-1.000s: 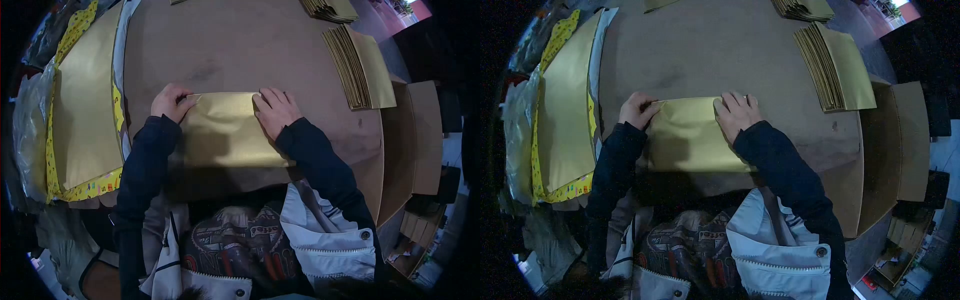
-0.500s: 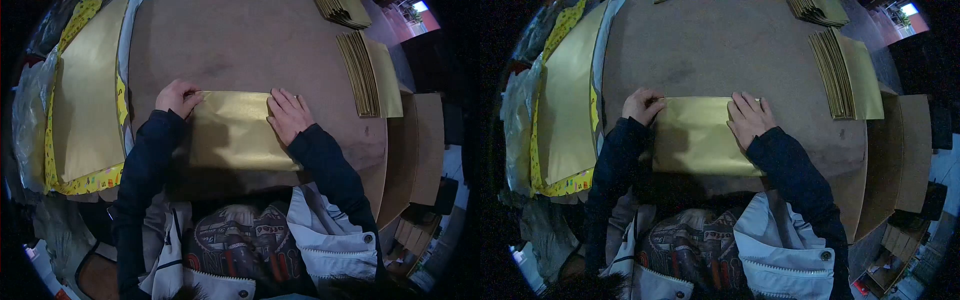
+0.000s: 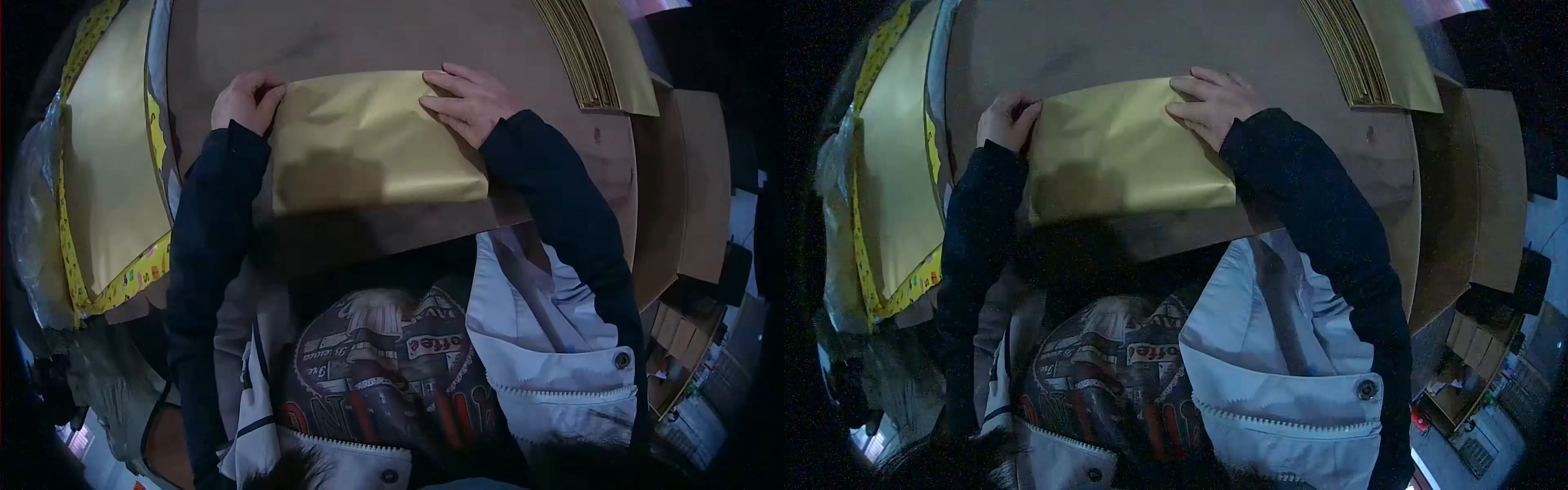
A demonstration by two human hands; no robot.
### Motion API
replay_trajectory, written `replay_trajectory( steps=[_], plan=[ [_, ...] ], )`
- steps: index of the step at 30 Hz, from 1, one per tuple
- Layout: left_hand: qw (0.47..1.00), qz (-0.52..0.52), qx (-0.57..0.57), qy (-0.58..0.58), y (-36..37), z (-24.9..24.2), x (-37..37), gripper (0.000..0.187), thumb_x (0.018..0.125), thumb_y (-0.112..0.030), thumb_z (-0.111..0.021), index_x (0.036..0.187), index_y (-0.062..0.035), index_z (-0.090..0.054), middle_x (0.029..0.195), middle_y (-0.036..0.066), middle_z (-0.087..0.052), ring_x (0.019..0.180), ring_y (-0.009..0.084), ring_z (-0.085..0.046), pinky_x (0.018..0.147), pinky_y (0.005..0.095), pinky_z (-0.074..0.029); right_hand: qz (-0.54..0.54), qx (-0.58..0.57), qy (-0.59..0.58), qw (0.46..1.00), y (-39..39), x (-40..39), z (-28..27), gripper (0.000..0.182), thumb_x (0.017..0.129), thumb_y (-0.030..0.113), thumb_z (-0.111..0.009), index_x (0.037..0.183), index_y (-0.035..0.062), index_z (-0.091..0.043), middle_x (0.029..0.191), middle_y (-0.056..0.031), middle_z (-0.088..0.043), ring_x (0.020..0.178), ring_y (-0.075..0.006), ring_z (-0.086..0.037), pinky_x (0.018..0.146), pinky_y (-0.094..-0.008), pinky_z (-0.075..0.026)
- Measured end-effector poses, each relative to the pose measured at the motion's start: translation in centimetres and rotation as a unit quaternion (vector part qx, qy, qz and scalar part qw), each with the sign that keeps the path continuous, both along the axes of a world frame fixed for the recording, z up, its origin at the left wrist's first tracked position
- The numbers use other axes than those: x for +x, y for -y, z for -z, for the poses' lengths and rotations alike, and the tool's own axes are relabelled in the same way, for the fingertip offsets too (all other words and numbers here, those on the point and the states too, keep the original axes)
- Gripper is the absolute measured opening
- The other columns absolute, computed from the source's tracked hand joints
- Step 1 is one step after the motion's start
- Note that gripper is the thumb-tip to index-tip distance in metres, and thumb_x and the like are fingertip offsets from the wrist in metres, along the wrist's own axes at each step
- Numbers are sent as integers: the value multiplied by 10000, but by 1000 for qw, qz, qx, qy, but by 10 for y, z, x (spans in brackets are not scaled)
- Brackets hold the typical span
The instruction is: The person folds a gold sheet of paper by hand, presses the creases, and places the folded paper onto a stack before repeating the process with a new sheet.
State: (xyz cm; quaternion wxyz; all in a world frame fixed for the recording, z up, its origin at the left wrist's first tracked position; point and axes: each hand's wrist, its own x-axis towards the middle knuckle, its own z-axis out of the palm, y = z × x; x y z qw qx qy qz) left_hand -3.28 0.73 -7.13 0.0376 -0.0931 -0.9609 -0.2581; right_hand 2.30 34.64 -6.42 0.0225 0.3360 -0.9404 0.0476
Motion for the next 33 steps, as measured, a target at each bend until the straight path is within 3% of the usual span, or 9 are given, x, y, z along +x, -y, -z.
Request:
replay_trajectory(
  steps=[4, 8, 10, 13, 21, 24, 29, 31, 33],
  plan=[
    [987, -18, -156, -38, -12, -17, 8, 200, 829, -226, -622, 1003, -131, -647, 1033, 109, -607, 975, 309, -581, 834, 390, -485, 19, 17, 5, 1000, 1, 0, 4, 286, 895, 273, -555, 1173, 237, -610, 1371, -37, -458, 1300, -285, -381, 1023, -470, -364],
    [981, 166, -95, -27, -69, -32, 55, 400, 882, -207, -555, 1243, -46, -501, 1287, 193, -463, 1193, 363, -456, 992, 420, -407, 26, 53, 30, 998, 3, -3, 5, 296, 938, 343, -498, 1217, 274, -573, 1407, -22, -417, 1352, -262, -314, 1062, -526, -311],
    [971, 182, -145, 53, -113, -41, 73, 485, 897, -253, -541, 1319, -38, -436, 1408, 198, -355, 1299, 361, -357, 1053, 482, -331, 13, 39, 35, 999, 0, -5, 10, 301, 932, 324, -513, 1223, 267, -566, 1412, -18, -414, 1356, -258, -308, 1054, -540, -316],
    [980, 138, -140, -12, -128, -3, 74, 565, 896, -376, -522, 1357, -73, -398, 1465, 187, -274, 1381, 317, -219, 1067, 544, -241, 5, -7, -5, 1000, 2, -2, 10, 334, 830, 145, -630, 1162, 171, -617, 1355, -75, -481, 1268, -330, -421, 947, -428, -403],
    [974, 49, -217, -39, -61, 23, 58, 645, 941, -501, -386, 1448, -117, -282, 1531, 126, -175, 1425, 278, -121, 1118, 521, -149, -11, -16, 1, 1000, -4, -2, 14, 374, 851, 190, -600, 1223, 151, -578, 1392, -86, -451, 1310, -327, -380, 976, -543, -357],
    [968, 34, -249, 24, -44, 7, 58, 634, 962, -497, -329, 1461, -121, -220, 1534, 124, -145, 1421, 290, -124, 1118, 542, -173, 31, -25, 22, 999, -6, 5, 14, 483, 878, 239, -549, 1333, 100, -465, 1451, -93, -372, 1356, -315, -309, 1056, -574, -270],
    [969, 29, -245, -15, -37, 22, 56, 631, 941, -513, -362, 1447, -143, -289, 1531, 105, -187, 1422, 262, -140, 1077, 611, -176, 61, 17, 25, 998, 0, 1, 3, 533, 874, 319, -546, 1340, 84, -437, 1460, -97, -351, 1364, -300, -293, 1046, -560, -290],
    [968, 29, -248, -22, -38, 21, 56, 629, 942, -512, -361, 1446, -143, -290, 1531, 105, -188, 1422, 260, -142, 1075, 611, -182, 75, 178, 94, 977, 21, -6, -30, 482, 878, 317, -538, 1286, 68, -475, 1429, -102, -382, 1352, -298, -306, 1035, -542, -307],
    [967, 26, -252, -25, -38, 21, 57, 626, 943, -510, -359, 1446, -144, -290, 1530, 105, -190, 1421, 259, -145, 1073, 610, -189, 34, 159, 71, 984, 49, -4, -49, 456, 878, 316, -533, 1251, 58, -483, 1406, -115, -399, 1338, -300, -324, 1029, -519, -321]
  ],
)
